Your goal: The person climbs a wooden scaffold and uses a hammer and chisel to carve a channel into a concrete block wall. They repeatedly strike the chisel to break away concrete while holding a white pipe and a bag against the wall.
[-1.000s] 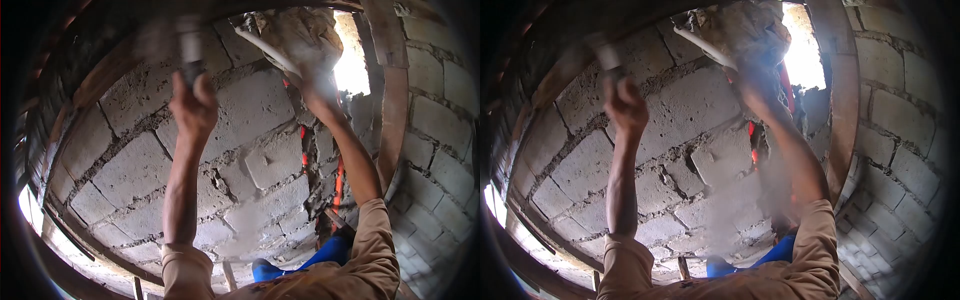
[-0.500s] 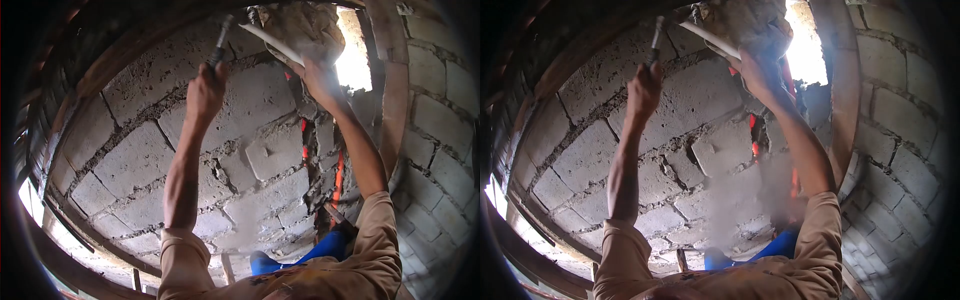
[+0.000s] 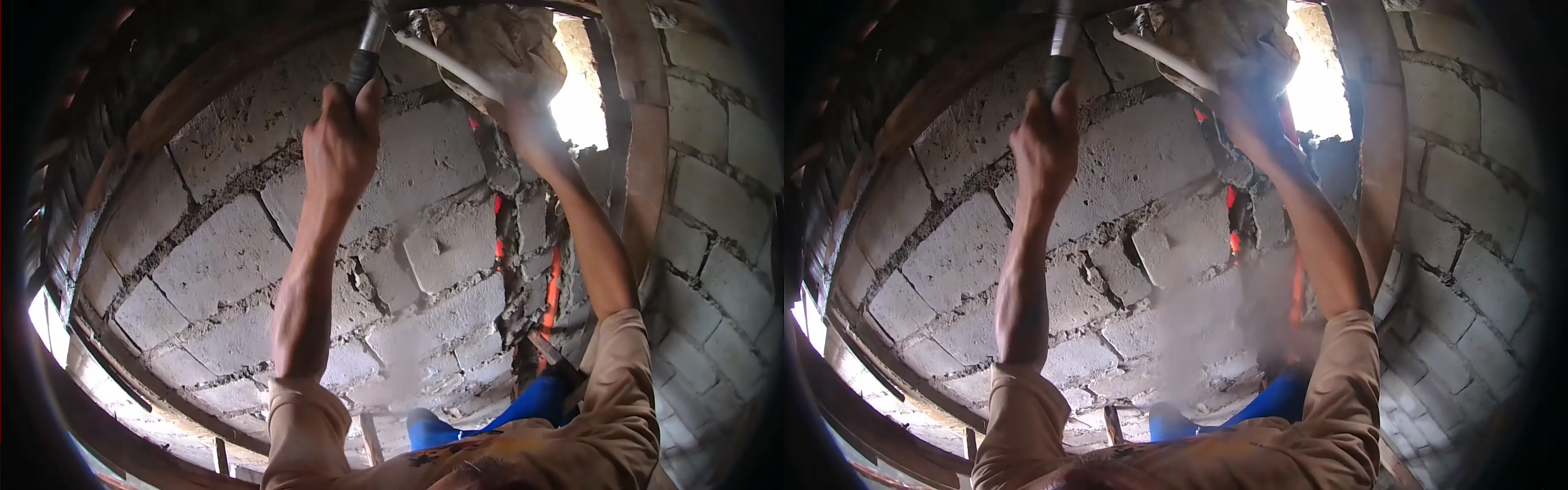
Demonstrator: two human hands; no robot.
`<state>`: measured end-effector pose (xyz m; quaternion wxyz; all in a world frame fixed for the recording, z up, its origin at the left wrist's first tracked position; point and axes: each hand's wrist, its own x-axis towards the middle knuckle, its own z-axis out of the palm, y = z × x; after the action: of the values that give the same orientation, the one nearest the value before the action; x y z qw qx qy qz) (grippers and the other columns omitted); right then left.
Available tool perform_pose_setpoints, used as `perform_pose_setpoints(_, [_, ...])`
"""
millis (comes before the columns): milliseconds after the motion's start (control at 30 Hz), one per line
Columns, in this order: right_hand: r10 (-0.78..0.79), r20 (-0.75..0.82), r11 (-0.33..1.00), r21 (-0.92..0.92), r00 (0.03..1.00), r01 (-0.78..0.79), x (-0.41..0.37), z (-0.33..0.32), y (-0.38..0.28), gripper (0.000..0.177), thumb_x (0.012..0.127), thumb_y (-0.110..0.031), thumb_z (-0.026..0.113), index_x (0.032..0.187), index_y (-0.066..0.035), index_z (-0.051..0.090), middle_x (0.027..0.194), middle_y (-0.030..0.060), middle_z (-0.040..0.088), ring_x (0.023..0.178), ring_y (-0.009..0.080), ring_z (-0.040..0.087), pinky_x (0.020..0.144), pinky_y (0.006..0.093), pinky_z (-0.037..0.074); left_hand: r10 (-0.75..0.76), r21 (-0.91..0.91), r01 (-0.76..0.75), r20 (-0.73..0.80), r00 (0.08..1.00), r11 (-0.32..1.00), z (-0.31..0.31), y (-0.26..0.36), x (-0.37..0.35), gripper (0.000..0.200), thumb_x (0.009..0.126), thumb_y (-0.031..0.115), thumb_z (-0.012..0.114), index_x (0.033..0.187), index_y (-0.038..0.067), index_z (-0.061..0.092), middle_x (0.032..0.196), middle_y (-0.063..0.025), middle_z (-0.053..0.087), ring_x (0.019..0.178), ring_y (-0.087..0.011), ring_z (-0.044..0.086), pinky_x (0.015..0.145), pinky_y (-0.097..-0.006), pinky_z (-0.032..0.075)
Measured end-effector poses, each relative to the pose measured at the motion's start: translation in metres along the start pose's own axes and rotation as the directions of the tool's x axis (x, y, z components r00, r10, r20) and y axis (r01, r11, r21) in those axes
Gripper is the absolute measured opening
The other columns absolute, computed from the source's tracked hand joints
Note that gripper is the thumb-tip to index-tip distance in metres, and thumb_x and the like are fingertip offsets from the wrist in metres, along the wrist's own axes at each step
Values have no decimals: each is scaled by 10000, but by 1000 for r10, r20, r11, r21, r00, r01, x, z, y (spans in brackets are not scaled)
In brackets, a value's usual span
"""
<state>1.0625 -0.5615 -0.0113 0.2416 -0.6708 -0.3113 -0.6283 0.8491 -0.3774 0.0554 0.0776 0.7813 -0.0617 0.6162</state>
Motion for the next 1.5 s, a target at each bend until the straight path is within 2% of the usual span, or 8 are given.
perform_pose_setpoints(167, [297,294,908,209,908,-364,2,-13,-12,377,940,-222,544,1275,-56,490,994,192,582,861,346,587,759,437,477,293,-115,-357,-373,881,927,14,-24,-19,324,974,330,459,1009,34,583,787,-159,656,615,-277,656,547,-373,507])
perform_pose_setpoints(300, [68,239,982,-186,969,-23,7,-12,0,333,916,-211,580,1180,-15,527,974,178,563,816,337,565,731,431,464,-134,255,63,269,954,965,5,-24,18,363,981,351,438,981,15,575,749,-142,639,564,-221,618,510,-320,494])
perform_pose_setpoints(467, [-45,-147,999,13,988,48,2,-1,-5,219,894,-159,601,1032,6,559,887,179,554,763,349,527,686,446,438,300,-152,-378,-377,876,913,-8,3,-11,388,989,354,410,896,2,544,757,-166,639,588,-217,638,469,-333,480])
perform_pose_setpoints(700, [4,54,971,-239,999,9,6,-18,-8,240,889,-201,614,1001,4,554,900,183,549,847,322,530,733,447,433,-37,206,-14,243,969,979,-2,-13,15,453,977,436,438,857,10,534,628,-189,605,560,-309,634,511,-419,499])
perform_pose_setpoints(867, [187,118,961,182,975,-206,4,-15,-14,248,888,-225,612,1001,-9,567,940,193,557,843,308,540,740,445,439,255,-152,-336,-391,884,930,-4,7,-9,350,975,343,489,939,2,560,757,-196,639,602,-291,650,516,-373,502])
perform_pose_setpoints(1000, [25,163,995,-103,986,-8,4,-10,-3,309,909,-295,587,1040,-16,566,912,184,585,821,314,572,769,442,445,-72,395,-13,198,978,918,26,-44,19,359,940,378,524,913,22,485,653,-209,633,595,-416,640,509,-433,518])
perform_pose_setpoints(1300, [153,209,988,-10,966,-155,15,-9,-6,356,942,-357,542,1070,-25,531,687,178,583,671,353,607,610,462,456,81,-62,-93,-179,981,994,12,-29,-9,327,934,356,544,907,35,489,640,-211,620,589,-405,642,467,-472,484])
perform_pose_setpoints(1500, [73,124,990,111,990,-87,20,-7,2,308,954,-312,531,1014,-11,547,691,197,592,655,351,604,596,442,452,-126,109,110,153,980,988,12,-38,21,527,960,497,406,911,-1,570,667,-200,624,621,-346,648,553,-474,480])
